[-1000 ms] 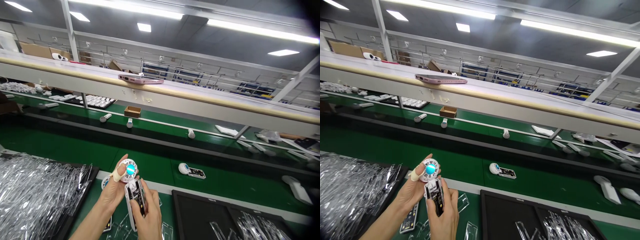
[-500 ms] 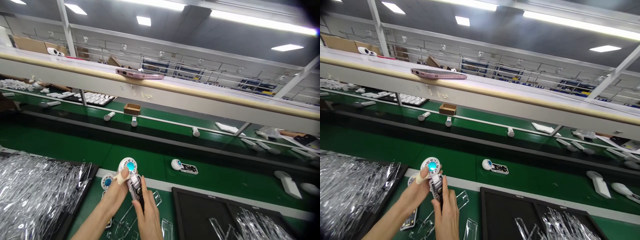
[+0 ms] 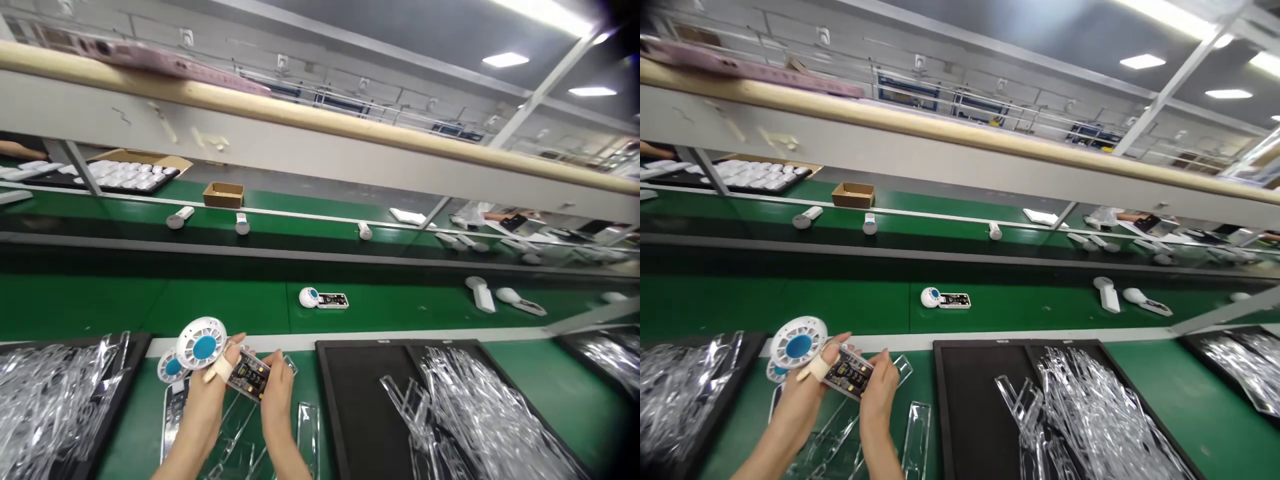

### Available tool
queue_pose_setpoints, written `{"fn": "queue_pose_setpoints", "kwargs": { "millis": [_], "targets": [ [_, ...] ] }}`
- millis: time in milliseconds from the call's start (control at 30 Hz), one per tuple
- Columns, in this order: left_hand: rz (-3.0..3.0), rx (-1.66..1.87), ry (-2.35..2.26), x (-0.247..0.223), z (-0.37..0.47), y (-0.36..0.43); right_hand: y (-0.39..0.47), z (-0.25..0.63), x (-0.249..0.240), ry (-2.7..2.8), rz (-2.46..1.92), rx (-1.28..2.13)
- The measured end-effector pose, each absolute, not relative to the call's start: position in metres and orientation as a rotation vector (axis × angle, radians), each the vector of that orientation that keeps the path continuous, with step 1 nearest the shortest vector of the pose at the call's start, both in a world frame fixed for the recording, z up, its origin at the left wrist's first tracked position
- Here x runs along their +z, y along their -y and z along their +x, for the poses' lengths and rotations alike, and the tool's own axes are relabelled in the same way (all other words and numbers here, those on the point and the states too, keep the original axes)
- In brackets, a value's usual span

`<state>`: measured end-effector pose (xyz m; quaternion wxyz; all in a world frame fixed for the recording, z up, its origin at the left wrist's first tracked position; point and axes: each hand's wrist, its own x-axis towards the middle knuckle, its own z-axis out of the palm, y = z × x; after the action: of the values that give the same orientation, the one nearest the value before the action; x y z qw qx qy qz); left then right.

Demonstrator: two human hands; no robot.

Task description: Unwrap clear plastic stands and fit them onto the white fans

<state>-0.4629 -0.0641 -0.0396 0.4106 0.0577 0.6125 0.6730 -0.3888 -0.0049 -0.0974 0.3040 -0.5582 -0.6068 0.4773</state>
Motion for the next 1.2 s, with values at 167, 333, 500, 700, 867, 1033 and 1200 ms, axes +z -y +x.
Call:
{"fn": "queue_pose_setpoints", "kwargs": {
  "millis": [167, 333, 500, 700, 867, 1033, 1200],
  "targets": [
    [0.366, 1.444, -1.831, -0.073, -0.504, 0.026, -0.018, -0.384, -0.112, 1.898, -1.379, 1.283],
    [0.438, 1.162, -2.204, -0.091, -0.605, -0.03, -0.052, -0.328, -0.123, 2.334, -1.059, 1.186],
    [0.763, 1.064, -2.615, -0.081, -0.633, -0.075, -0.062, -0.3, -0.164, 2.919, -0.287, 0.648],
    [0.95, 0.737, -2.09, -0.112, -0.525, -0.143, -0.07, -0.301, -0.188, 2.71, -0.474, 0.403],
    [0.838, 0.858, -1.961, -0.119, -0.488, -0.158, -0.094, -0.27, -0.131, 2.381, -1.034, 0.874],
    [0.994, 1.074, -2.009, -0.063, -0.503, -0.115, -0.111, -0.275, -0.067, 2.297, -1.307, 0.91],
    [0.735, 1.425, -1.802, -0.017, -0.497, -0.068, -0.095, -0.318, -0.059, 2.393, -1.128, 0.566]
  ]
}}
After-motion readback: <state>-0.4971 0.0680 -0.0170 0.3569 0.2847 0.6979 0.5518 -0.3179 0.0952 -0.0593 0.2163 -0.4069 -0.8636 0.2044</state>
